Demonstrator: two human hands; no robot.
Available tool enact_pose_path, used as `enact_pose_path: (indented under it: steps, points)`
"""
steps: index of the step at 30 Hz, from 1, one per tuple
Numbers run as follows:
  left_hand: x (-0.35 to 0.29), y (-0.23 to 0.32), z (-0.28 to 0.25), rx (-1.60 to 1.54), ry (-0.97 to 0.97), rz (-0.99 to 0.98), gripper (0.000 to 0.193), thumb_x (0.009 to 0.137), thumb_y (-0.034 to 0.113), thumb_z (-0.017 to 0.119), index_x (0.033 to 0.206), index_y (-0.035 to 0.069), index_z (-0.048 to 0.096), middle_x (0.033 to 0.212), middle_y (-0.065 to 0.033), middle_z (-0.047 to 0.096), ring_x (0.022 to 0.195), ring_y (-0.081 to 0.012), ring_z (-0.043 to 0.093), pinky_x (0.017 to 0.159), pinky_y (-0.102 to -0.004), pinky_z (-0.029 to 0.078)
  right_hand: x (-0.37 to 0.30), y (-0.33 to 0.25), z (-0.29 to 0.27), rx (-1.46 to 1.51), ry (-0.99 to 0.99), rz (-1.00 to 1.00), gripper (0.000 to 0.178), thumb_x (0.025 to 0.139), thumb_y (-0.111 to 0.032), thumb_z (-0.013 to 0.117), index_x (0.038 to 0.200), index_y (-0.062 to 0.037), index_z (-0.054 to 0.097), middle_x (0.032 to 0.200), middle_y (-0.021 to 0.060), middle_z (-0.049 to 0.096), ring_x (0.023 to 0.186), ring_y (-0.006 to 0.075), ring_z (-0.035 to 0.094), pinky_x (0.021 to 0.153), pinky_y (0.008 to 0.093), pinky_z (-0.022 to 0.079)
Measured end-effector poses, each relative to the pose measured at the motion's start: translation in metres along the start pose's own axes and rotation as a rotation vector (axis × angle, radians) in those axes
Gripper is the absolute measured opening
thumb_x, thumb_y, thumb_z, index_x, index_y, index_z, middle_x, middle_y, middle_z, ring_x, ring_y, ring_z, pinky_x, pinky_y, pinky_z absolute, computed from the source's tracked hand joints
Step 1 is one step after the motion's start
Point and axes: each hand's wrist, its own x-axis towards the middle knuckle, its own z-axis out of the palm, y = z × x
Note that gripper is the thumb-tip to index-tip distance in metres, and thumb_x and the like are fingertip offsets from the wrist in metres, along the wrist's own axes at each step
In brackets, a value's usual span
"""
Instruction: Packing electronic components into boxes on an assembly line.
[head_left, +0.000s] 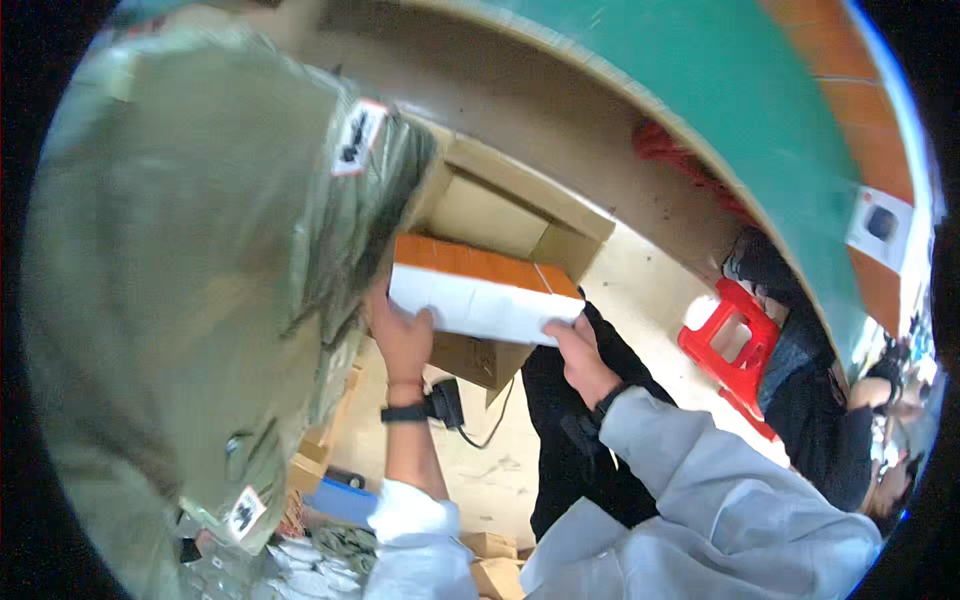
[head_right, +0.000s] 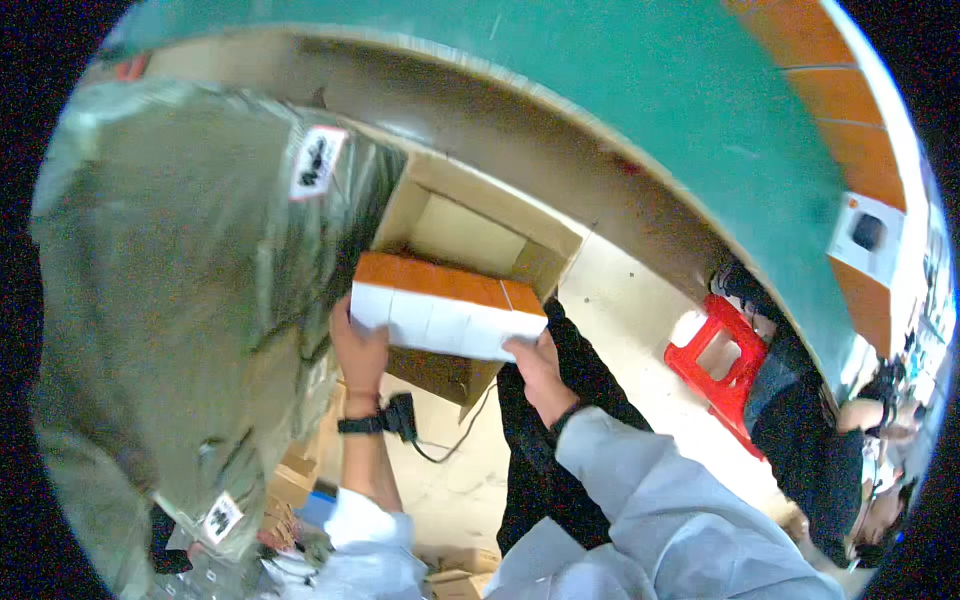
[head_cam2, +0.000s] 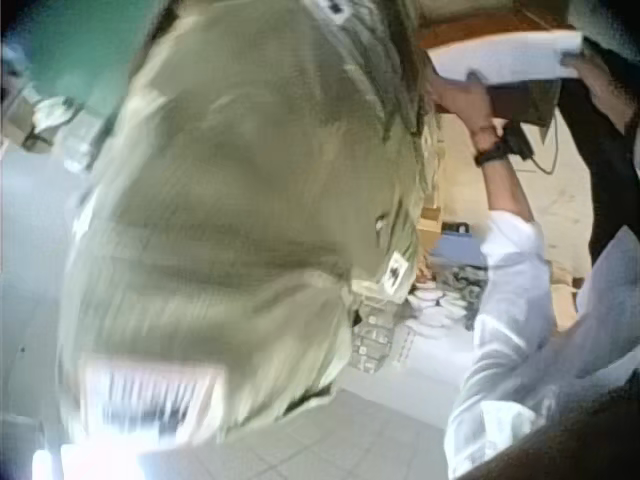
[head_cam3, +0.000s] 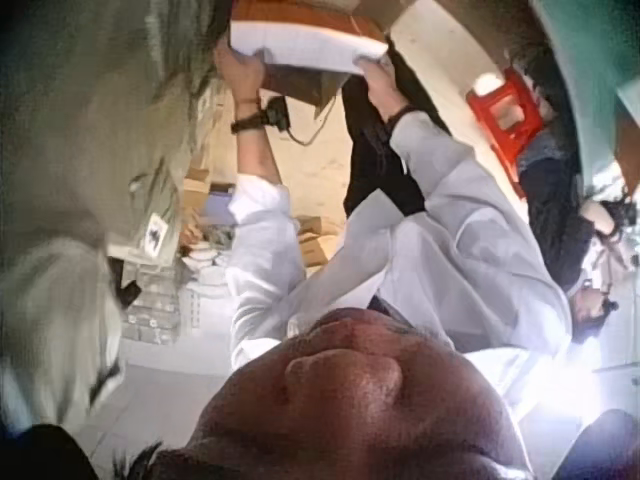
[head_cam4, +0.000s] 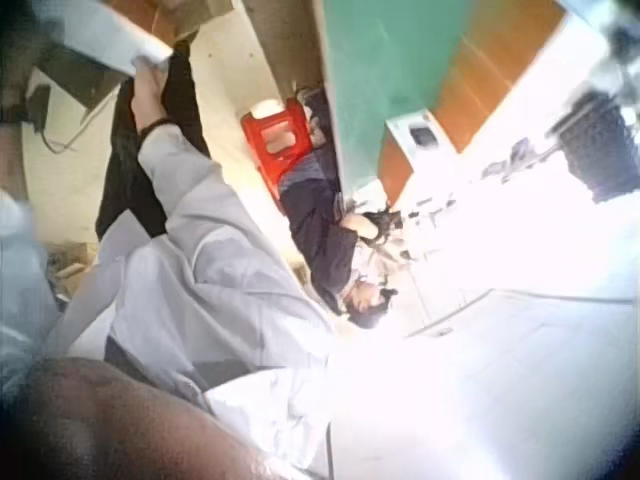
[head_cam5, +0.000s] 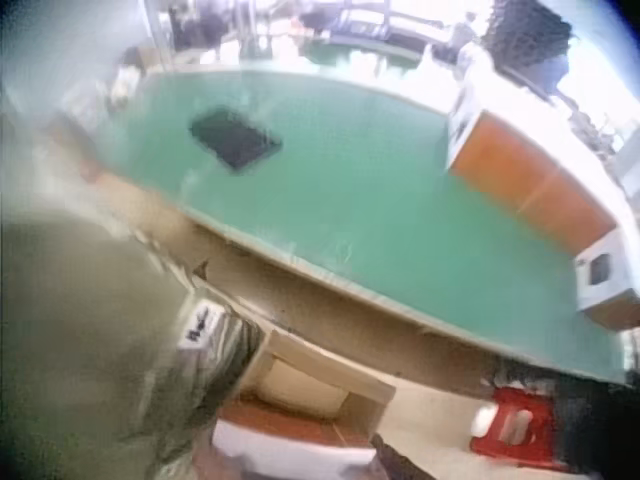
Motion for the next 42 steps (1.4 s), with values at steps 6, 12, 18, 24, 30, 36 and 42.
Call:
enact_pose_path:
  steps: [6, 12, 18, 24, 30, 36, 42]
  points:
    - [-0.081, 0.174, -0.147, -0.13, 0.087, 0.096, 0.063, 0.069, 0.003, 0.066, 0.13, -0.003, 0.053, 0.125, -0.0204, 0.055, 0.118, -0.0383, 0.054, 0.11, -0.0454, 0.039, -0.19, -0.133, -0.013, -0.043, -0.012, -0.154, 0.049, 0.08, -0.003, 0.073, 0.127, 0.0, 0.06, 0.118, 0.0087, 0.069, 0.113, 0.02, 0.064, 0.1, 0.0359, 0.05]
    - [-0.081, 0.305, -0.179, -0.503, 0.066, 0.241, 0.062, 0.076, 0.002, 0.065, 0.136, -0.005, 0.05, 0.13, -0.0154, 0.052, 0.124, -0.0274, 0.051, 0.111, -0.0394, 0.038, -0.286, -0.308, -0.043, -0.493, 0.2, -0.605, 0.07, 0.074, -0.02, 0.08, 0.136, -0.0009, 0.055, 0.118, 0.0195, 0.071, 0.112, 0.0323, 0.069, 0.098, 0.041, 0.053]
    - [-0.005, 0.414, -0.105, -0.733, -0.197, 0.291, 0.058, 0.082, 0.001, 0.062, 0.137, -0.008, 0.048, 0.134, -0.0137, 0.053, 0.123, -0.023, 0.053, 0.109, -0.0363, 0.04, -0.273, -0.424, -0.101, -0.539, 0.419, -0.745, 0.073, 0.076, -0.034, 0.075, 0.139, -0.0023, 0.054, 0.118, 0.0228, 0.07, 0.11, 0.0396, 0.067, 0.094, 0.0446, 0.053]
    - [0.076, 0.459, 0.006, -0.464, -0.305, 0.339, 0.065, 0.077, 0.002, 0.068, 0.139, -0.005, 0.047, 0.132, -0.016, 0.056, 0.119, -0.0262, 0.057, 0.104, -0.0352, 0.044, -0.2, -0.445, -0.123, -0.578, 0.442, -0.728, 0.083, 0.079, -0.03, 0.077, 0.14, 0.0139, 0.042, 0.136, 0.0387, 0.052, 0.126, 0.0481, 0.054, 0.102, 0.0463, 0.048]
    - [0.096, 0.469, 0.021, -0.472, -0.447, 0.364, 0.071, 0.076, 0.0, 0.069, 0.143, -0.002, 0.045, 0.134, -0.0134, 0.056, 0.122, -0.0247, 0.055, 0.104, -0.0358, 0.045, -0.233, -0.46, -0.184, -0.727, 0.15, -0.796, 0.068, 0.078, -0.027, 0.082, 0.132, 0.006, 0.056, 0.137, 0.0259, 0.057, 0.126, 0.0398, 0.058, 0.103, 0.0435, 0.049]
    - [0.074, 0.495, -0.003, -0.285, -0.549, 0.349, 0.103, 0.069, 0.006, 0.09, 0.152, 0.004, 0.03, 0.145, -0.0126, 0.045, 0.134, -0.0273, 0.047, 0.109, -0.0407, 0.042, -0.241, -0.475, -0.338, -0.641, 0.605, -0.816, 0.091, 0.064, -0.022, 0.093, 0.141, 0.0008, 0.049, 0.143, 0.0224, 0.052, 0.13, 0.0366, 0.053, 0.11, 0.0413, 0.043]
    - [0.065, 0.493, 0.023, -0.308, -0.431, 0.445, 0.11, 0.066, 0.015, 0.096, 0.151, 0.002, 0.028, 0.142, -0.015, 0.046, 0.133, -0.0289, 0.047, 0.111, -0.0423, 0.043, -0.188, -0.425, -0.381, -0.611, 0.663, -0.829, 0.136, 0.051, -0.024, 0.1, 0.156, 0.0047, 0.02, 0.154, 0.0282, 0.038, 0.144, 0.0427, 0.037, 0.12, 0.0434, 0.031]
